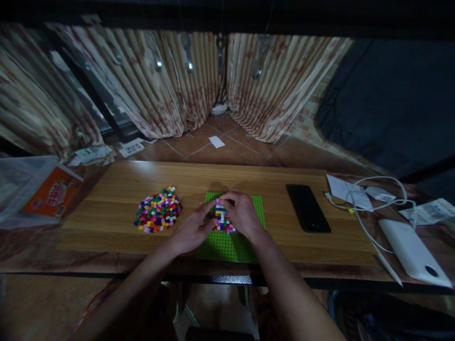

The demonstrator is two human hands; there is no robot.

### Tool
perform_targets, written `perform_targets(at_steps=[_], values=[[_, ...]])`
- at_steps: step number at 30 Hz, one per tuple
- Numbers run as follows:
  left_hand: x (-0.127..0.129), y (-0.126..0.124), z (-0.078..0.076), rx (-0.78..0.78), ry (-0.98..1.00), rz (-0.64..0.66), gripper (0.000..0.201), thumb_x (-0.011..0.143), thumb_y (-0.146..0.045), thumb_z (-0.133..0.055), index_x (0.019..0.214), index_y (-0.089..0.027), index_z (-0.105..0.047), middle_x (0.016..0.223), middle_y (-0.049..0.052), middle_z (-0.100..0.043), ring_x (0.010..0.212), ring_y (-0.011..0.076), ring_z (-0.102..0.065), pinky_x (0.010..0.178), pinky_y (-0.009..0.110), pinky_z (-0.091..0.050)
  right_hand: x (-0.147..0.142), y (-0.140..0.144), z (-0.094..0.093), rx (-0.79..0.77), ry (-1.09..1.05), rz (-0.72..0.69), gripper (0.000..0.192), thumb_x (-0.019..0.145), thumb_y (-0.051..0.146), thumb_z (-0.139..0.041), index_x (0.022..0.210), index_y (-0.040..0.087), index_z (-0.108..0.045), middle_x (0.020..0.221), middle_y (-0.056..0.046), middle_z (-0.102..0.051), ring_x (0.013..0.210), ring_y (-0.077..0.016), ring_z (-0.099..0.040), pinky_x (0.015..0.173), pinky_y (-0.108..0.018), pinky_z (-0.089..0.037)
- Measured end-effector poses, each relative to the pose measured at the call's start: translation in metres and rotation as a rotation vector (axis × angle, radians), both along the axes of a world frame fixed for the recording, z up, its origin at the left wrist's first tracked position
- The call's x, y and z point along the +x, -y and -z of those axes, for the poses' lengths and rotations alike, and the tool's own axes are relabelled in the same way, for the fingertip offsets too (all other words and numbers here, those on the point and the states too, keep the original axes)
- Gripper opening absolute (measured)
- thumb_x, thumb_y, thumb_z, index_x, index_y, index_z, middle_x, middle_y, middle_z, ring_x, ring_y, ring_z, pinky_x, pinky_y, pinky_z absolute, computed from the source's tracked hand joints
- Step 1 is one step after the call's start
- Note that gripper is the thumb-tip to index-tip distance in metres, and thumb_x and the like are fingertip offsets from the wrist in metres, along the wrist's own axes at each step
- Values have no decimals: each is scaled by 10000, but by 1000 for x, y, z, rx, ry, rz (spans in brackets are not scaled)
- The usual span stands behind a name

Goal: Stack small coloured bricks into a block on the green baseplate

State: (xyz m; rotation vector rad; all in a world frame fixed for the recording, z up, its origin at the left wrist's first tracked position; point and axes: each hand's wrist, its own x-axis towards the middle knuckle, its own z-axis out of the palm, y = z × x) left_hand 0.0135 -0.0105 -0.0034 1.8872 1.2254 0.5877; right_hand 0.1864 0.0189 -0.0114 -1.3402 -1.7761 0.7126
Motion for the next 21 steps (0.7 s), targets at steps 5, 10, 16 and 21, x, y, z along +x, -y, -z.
perform_targets(at_steps=[5,10,16,21], values=[[1,1,0,13,-5,17,479,893,-228,-476,1370,-194,-446,1410,114,-517,1269,250,-511,1097,423,-381,-1,0,1,-29,-5,19,137,822,221,-597,791,208,-730,795,-25,-727,744,-171,-663,725,-306,-497],[-1,1,-1,25,-16,22,485,895,-260,-480,1375,-200,-443,1385,108,-541,1199,238,-564,1000,384,-469,4,-2,10,-106,-61,3,157,827,297,-604,846,207,-731,814,-28,-739,740,-176,-675,691,-302,-510],[-17,-6,-5,65,-165,-66,405,894,-263,-484,1283,-173,-554,1197,108,-665,958,213,-658,873,331,-510,8,4,10,-118,25,-3,261,844,386,-610,1001,202,-706,931,-55,-733,807,-195,-674,748,-333,-512],[-52,-21,-9,127,-401,-246,303,847,-165,-489,1095,-152,-663,1009,100,-718,891,208,-666,827,304,-496,1,12,4,-34,194,49,327,881,412,-554,1084,188,-678,1082,-106,-695,974,-251,-642,875,-409,-484]])
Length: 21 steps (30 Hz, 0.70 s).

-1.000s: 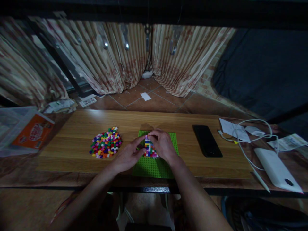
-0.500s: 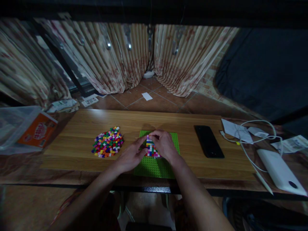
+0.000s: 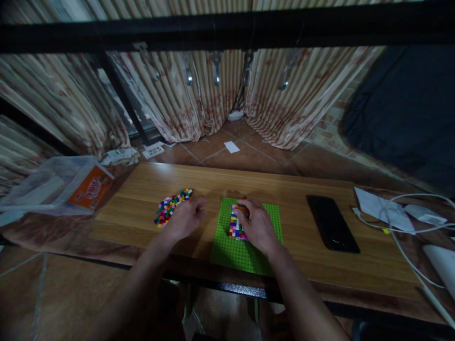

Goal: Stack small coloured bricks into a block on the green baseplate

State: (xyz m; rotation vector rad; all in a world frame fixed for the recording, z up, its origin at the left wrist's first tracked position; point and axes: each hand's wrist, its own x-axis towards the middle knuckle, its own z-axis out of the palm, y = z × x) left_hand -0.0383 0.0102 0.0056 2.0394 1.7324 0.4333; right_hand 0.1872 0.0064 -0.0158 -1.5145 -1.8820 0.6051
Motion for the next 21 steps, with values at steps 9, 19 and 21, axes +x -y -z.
perform_targets(at_steps=[9,19,21], values=[[-25,-3,-3,-20,-244,8,251,769,-100,-525,886,-203,-723,917,55,-721,892,194,-658,797,264,-483,-9,-6,-3,72,11,-21,276,907,395,-521,1025,198,-675,1013,-86,-689,934,-233,-637,849,-379,-479],[-16,-4,7,-4,-351,-28,241,809,-102,-495,895,-149,-715,964,117,-691,844,208,-659,766,287,-488,-13,-6,-7,170,-71,-74,209,921,342,-519,932,214,-684,895,-55,-686,842,-203,-628,783,-342,-475],[-16,-5,6,10,-346,-33,230,818,-112,-490,914,-134,-698,970,129,-684,834,210,-656,760,292,-489,-12,-6,-7,193,-96,-63,207,922,340,-520,947,217,-684,931,-59,-694,875,-208,-635,808,-351,-480]])
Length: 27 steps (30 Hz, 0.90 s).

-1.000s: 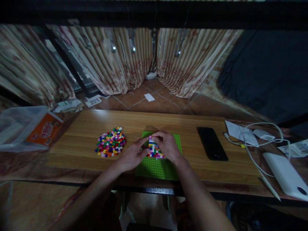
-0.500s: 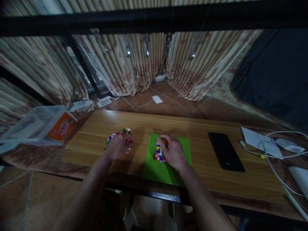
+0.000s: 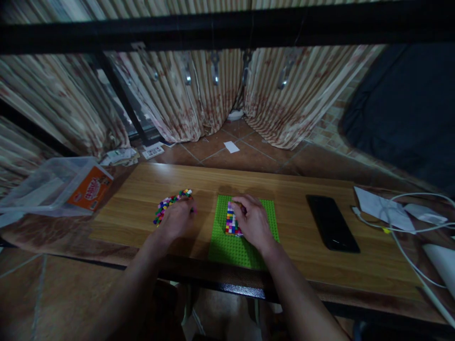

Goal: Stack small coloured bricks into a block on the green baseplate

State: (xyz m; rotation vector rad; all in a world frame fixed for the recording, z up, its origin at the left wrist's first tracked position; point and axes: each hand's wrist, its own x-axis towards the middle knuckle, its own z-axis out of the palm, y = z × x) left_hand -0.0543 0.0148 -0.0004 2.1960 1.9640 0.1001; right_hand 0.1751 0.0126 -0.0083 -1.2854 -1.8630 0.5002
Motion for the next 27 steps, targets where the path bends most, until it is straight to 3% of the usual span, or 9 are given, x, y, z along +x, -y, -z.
perform_targets(at_steps=[3,6,10,12,17,27], values=[[1,0,-2,47,125,26,203,826,-126,-491,909,-145,-675,944,108,-689,844,204,-651,770,287,-481,1,1,-1,32,-43,28,193,921,315,-524,972,221,-684,975,-64,-698,931,-214,-636,845,-364,-483],[7,0,-4,66,378,50,179,839,-153,-491,860,-159,-668,850,64,-701,810,183,-648,750,269,-472,0,3,-3,55,-69,23,185,920,294,-526,966,226,-692,955,-58,-700,919,-212,-639,833,-361,-489],[20,1,0,-23,726,117,195,847,-173,-482,790,-155,-668,763,28,-698,726,149,-636,683,235,-465,-4,7,-6,97,-4,-23,168,913,254,-537,936,236,-702,918,-42,-707,899,-211,-635,840,-368,-473],[24,1,3,-50,804,116,187,832,-158,-485,778,-152,-664,748,23,-697,712,144,-634,667,226,-466,-5,9,-5,115,38,-35,155,905,234,-550,931,238,-702,911,-37,-709,891,-211,-631,832,-367,-466],[26,1,4,26,657,57,203,808,-114,-476,785,-158,-672,769,30,-706,745,156,-645,708,246,-469,-4,11,-3,142,60,-47,148,905,221,-557,939,241,-699,921,-32,-714,876,-201,-633,827,-359,-459],[31,12,6,-208,497,291,166,740,-196,-640,894,-191,-703,818,22,-695,750,161,-636,675,241,-473,-1,12,-5,139,83,-42,162,920,239,-539,948,247,-698,912,-29,-722,857,-197,-638,819,-355,-452]])
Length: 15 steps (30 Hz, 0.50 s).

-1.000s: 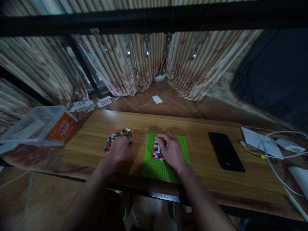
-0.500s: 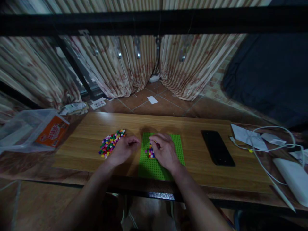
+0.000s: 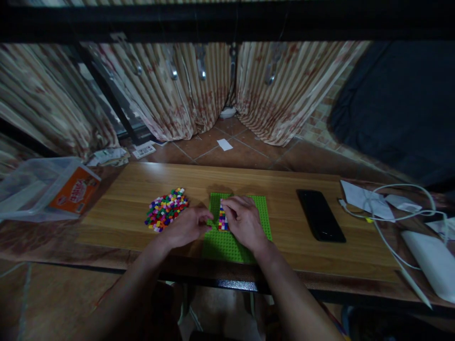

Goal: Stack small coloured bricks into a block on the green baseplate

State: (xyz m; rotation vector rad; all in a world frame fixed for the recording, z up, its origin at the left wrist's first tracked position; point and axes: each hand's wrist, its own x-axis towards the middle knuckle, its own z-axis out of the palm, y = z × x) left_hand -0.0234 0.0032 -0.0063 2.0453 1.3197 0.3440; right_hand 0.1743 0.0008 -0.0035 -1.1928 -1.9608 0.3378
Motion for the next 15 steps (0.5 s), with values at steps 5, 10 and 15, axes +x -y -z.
perform_targets(at_steps=[5,10,15], values=[[2,4,-4,45,-114,45,117,759,-180,-610,846,-191,-687,821,32,-674,744,167,-622,662,253,-452,1,0,0,-17,19,4,179,927,257,-522,930,256,-701,888,-30,-722,842,-199,-639,813,-365,-456],[5,5,-6,65,-133,74,120,763,-139,-572,802,-190,-674,813,29,-660,745,161,-608,656,248,-431,0,0,2,-4,17,2,170,923,259,-531,932,259,-700,900,-27,-727,850,-199,-644,825,-361,-459],[5,5,-4,48,-134,74,123,753,-116,-559,764,-186,-660,781,25,-649,730,157,-595,644,246,-414,-1,0,3,11,35,2,147,916,230,-548,919,237,-695,899,-30,-729,848,-196,-645,827,-353,-454]])
